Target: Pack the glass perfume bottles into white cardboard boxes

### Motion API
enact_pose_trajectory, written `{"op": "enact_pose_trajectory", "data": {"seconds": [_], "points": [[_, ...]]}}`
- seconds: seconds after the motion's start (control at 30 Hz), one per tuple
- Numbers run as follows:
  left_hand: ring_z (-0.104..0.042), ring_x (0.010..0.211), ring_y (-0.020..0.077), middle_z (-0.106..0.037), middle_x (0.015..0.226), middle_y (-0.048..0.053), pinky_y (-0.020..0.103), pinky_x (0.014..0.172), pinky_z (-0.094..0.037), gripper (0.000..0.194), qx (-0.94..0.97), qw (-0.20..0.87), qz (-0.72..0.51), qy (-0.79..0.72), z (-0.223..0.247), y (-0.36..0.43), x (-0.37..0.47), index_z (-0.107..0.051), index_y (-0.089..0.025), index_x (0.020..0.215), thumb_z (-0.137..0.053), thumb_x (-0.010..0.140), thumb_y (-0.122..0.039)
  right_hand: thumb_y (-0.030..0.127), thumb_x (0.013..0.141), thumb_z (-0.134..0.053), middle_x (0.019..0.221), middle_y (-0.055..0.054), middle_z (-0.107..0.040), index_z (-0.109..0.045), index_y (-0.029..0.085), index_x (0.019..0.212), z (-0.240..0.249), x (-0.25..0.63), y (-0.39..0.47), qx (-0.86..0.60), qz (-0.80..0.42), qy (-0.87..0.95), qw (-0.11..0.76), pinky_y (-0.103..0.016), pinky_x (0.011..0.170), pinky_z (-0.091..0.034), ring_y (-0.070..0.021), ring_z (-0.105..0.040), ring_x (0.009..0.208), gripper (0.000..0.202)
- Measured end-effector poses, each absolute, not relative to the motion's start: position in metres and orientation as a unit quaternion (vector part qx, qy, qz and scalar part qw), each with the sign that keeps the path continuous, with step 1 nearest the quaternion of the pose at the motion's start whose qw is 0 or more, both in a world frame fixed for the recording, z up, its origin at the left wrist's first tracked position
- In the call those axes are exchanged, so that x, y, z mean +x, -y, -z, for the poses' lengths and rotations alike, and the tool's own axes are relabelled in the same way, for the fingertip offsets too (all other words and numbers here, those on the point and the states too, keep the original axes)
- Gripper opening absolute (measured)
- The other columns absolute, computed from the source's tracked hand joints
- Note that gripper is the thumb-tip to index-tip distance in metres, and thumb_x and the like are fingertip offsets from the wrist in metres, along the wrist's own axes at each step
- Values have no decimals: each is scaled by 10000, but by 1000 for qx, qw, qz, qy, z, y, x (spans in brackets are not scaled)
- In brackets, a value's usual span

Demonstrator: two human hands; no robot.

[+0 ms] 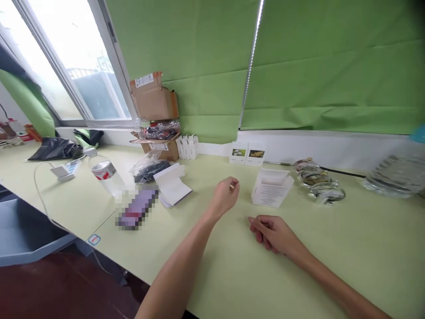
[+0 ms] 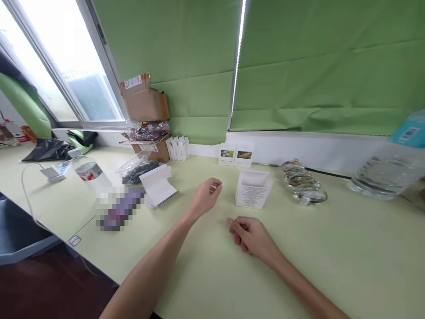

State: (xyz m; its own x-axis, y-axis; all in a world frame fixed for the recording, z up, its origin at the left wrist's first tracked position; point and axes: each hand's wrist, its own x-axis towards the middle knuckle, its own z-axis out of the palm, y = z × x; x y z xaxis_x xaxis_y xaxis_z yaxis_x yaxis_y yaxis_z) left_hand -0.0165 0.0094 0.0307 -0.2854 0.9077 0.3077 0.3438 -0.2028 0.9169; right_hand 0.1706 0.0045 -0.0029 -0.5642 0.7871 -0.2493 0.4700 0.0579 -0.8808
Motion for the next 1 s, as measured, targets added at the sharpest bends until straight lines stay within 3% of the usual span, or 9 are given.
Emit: {"op": "enact_pose_trajectory", "data": {"seconds": [0.2, 0.33, 0.43, 0.6, 1.0], "points": [[-616, 843, 160, -679, 949, 74, 283, 770, -478, 218, 597, 74, -508, -616, -77, 17, -75, -618, -180, 992, -482, 877, -307, 593, 815, -467, 542, 14, -542, -563, 176, 704, -1, 170, -1, -449, -526, 705, 156, -191, 328, -289, -74, -423, 369, 442], [-546, 1076, 215, -642, 1077, 82, 358, 958, -409, 217, 563, -120, -427, -697, -74, 55, -127, -605, -196, 1034, -471, 889, -287, 598, 818, -465, 554, 11, -547, -569, 175, 718, 0, 170, -1, -455, -515, 710, 156, -194, 332, -291, -77, -432, 376, 447], [-496, 1145, 242, -613, 1144, 93, 378, 994, -384, 255, 503, -199, -393, -744, -66, 80, -160, -588, -195, 1094, -481, 880, -284, 607, 819, -464, 560, 9, -549, -580, 173, 736, 1, 170, -2, -457, -510, 712, 154, -197, 337, -301, -79, -440, 381, 457], [-470, 1180, 262, -594, 1196, 80, 386, 985, -392, 302, 451, -237, -354, -784, -62, 93, -192, -582, -214, 1141, -511, 852, -263, 636, 806, -467, 567, 2, -557, -585, 176, 736, 2, 171, -4, -461, -514, 710, 142, -206, 343, -324, -87, -458, 390, 480], [-546, 1067, 259, -646, 1077, 46, 372, 843, -447, 163, 436, -210, -336, -808, -58, 96, -202, -634, -262, 941, -528, 823, -225, 627, 808, -487, 561, 2, -551, -603, 169, 743, 11, 173, -10, -457, -531, 698, 145, -206, 340, -332, -85, -460, 390, 477]]}}
